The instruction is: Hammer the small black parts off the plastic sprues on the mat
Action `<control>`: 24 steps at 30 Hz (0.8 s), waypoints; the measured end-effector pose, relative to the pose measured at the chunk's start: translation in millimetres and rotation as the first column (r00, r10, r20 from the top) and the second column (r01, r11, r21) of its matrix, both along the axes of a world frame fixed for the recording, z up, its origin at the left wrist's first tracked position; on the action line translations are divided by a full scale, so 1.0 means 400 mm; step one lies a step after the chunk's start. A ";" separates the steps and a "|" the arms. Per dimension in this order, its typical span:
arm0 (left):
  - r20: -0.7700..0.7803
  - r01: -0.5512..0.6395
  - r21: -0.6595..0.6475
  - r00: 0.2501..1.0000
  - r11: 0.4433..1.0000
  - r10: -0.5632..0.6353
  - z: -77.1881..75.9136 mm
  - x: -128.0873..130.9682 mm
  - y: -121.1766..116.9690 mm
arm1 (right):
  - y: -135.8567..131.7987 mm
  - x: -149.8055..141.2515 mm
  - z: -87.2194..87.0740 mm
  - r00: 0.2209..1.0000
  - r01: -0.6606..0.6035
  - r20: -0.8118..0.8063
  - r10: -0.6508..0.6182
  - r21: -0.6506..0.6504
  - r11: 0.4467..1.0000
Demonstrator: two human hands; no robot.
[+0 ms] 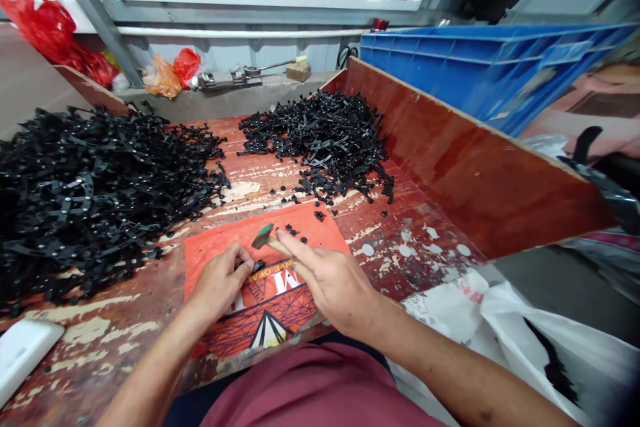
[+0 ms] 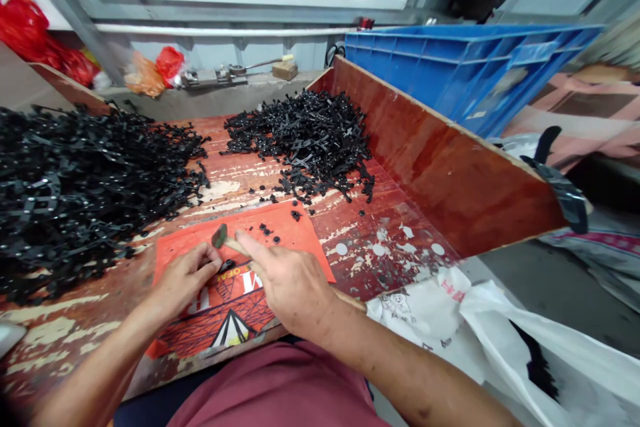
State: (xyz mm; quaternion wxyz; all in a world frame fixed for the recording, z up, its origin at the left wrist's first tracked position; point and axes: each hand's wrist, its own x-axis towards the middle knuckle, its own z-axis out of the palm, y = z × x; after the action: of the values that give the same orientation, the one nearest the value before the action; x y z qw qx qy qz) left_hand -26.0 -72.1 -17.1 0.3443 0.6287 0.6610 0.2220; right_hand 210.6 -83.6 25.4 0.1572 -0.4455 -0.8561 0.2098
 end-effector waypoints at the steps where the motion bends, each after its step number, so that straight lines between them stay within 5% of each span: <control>1: -0.013 0.004 0.002 1.000 1.000 -0.004 0.003 0.001 -0.001 | 0.001 -0.002 0.001 1.000 0.005 0.015 -0.005 -0.007 1.000; 12: -0.014 -0.034 0.051 0.999 0.998 0.035 -0.019 -0.016 -0.001 | 0.008 -0.016 -0.013 0.996 -0.020 0.084 0.030 -0.121 0.992; 19: 0.311 -0.108 -0.076 0.942 0.991 0.127 0.010 0.017 -0.032 | 0.034 0.000 0.011 0.936 0.041 -0.339 -0.099 -0.175 0.984; 24: 0.471 -0.103 -0.130 0.869 0.986 0.153 0.035 0.068 -0.033 | 0.030 0.002 0.003 0.918 0.078 -0.364 -0.155 -0.218 0.973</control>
State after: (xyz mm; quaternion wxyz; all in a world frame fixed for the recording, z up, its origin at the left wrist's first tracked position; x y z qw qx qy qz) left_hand 1.1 -85.2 -3.2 0.5129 0.4909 0.6056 0.3595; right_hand 211.4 -71.7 26.6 0.2864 -0.4604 -0.7560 0.3668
